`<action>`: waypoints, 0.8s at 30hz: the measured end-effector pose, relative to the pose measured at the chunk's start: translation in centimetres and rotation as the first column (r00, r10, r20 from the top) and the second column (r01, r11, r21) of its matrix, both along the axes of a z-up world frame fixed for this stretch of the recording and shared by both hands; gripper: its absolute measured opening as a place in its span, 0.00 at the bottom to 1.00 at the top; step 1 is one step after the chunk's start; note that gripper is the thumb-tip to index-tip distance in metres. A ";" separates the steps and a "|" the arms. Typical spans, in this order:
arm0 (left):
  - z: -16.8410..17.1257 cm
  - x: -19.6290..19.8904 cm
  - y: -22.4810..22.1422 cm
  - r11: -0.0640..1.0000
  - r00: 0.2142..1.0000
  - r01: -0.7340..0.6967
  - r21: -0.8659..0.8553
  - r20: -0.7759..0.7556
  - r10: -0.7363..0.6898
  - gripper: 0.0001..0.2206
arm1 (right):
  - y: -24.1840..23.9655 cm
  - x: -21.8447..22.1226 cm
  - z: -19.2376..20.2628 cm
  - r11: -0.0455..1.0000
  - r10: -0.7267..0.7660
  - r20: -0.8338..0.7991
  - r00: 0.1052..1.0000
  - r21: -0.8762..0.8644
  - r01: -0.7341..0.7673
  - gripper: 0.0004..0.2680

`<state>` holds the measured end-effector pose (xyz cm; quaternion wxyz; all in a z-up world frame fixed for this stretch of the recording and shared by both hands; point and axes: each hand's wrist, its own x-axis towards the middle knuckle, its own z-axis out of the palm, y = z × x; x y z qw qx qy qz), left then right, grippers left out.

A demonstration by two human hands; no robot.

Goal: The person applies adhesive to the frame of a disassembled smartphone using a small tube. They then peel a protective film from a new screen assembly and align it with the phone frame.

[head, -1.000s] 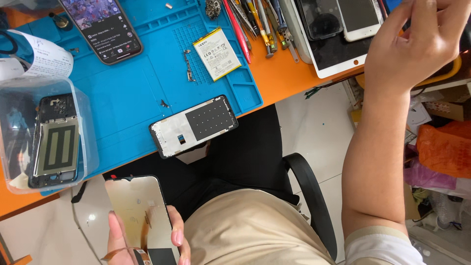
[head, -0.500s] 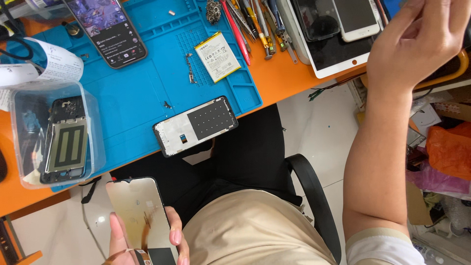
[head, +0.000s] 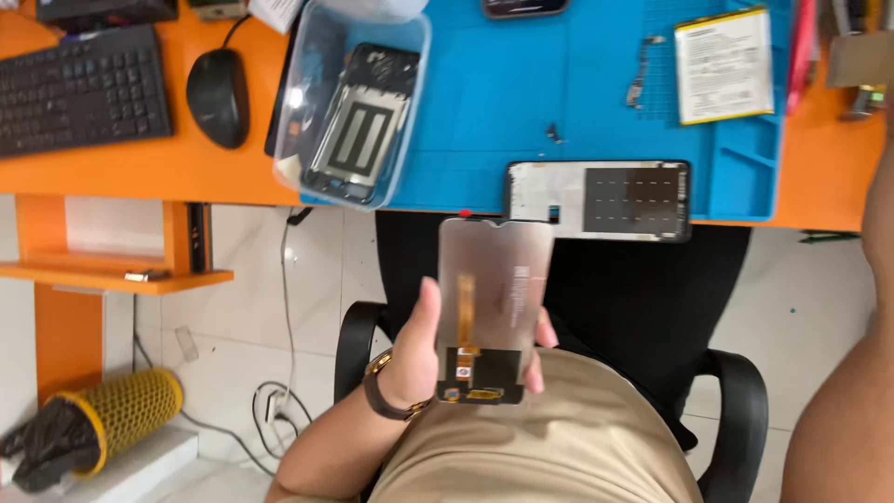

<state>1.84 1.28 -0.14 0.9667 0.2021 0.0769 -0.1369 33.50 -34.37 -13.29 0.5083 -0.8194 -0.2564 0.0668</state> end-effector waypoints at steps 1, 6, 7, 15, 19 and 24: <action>0.2 0.4 0.0 0.998 0.999 0.044 0.051 0.010 -0.044 0.43 | -1.8 0.2 -3.5 0.996 0.055 -0.253 0.966 0.083 -0.035 0.27; 0.1 1.5 -0.4 0.987 1.000 -0.027 0.156 0.016 0.025 0.45 | 11.2 -13.4 15.4 0.974 0.121 0.135 0.983 -0.205 -0.092 0.14; 0.1 1.7 -0.5 0.985 1.000 -0.023 0.172 0.015 0.020 0.44 | 13.0 -14.8 17.0 0.982 0.150 0.097 0.984 -0.132 -0.137 0.06; 0.6 1.6 -0.5 0.899 0.995 0.039 0.436 0.062 -0.073 0.45 | 15.9 -16.1 17.1 0.994 0.113 0.166 0.980 -0.021 -0.111 0.05; 1.4 1.9 -0.2 0.728 0.980 0.011 0.685 0.136 -0.143 0.44 | 16.7 -15.9 18.5 0.992 0.119 0.078 0.990 0.028 -0.122 0.08; 2.0 2.1 0.3 0.669 0.964 0.009 0.744 0.170 -0.203 0.42 | 17.0 -15.2 19.4 0.982 0.180 0.022 0.983 -0.058 -0.178 0.06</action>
